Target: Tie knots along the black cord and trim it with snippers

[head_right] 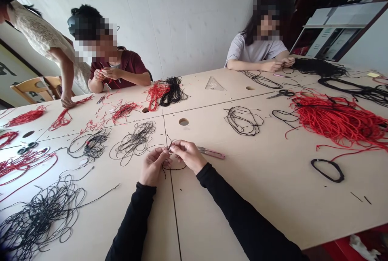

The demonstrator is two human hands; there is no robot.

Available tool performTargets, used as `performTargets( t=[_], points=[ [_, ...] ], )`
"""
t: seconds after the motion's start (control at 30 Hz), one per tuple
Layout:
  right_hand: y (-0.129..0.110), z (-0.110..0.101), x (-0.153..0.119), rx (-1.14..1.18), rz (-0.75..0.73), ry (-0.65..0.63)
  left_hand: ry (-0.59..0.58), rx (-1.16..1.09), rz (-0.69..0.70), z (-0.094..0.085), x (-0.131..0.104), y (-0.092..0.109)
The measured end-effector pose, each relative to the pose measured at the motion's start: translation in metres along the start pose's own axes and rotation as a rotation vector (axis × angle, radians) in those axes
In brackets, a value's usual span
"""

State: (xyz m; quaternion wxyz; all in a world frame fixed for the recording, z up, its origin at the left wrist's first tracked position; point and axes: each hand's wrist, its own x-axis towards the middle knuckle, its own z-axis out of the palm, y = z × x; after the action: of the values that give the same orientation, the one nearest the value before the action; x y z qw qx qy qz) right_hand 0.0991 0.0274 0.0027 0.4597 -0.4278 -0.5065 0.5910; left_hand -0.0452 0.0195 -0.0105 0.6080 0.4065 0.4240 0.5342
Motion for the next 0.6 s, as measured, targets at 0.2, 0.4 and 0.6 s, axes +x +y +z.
performTargets(
  t=[0.2, 0.4, 0.6],
  points=[
    [0.0003, 0.0012, 0.0006, 0.065, 0.060, 0.053, 0.021, -0.011, 0.044, 0.0021, -0.0016, 0.0012],
    [0.0035, -0.0004, 0.0025, 0.130, 0.108, 0.087, 0.005, 0.021, 0.042, 0.0048, -0.0021, 0.0012],
    [0.0032, -0.0009, 0.0026, 0.156, 0.110, 0.097, 0.006, 0.048, 0.085, 0.0057, -0.0020, -0.0026]
  ],
)
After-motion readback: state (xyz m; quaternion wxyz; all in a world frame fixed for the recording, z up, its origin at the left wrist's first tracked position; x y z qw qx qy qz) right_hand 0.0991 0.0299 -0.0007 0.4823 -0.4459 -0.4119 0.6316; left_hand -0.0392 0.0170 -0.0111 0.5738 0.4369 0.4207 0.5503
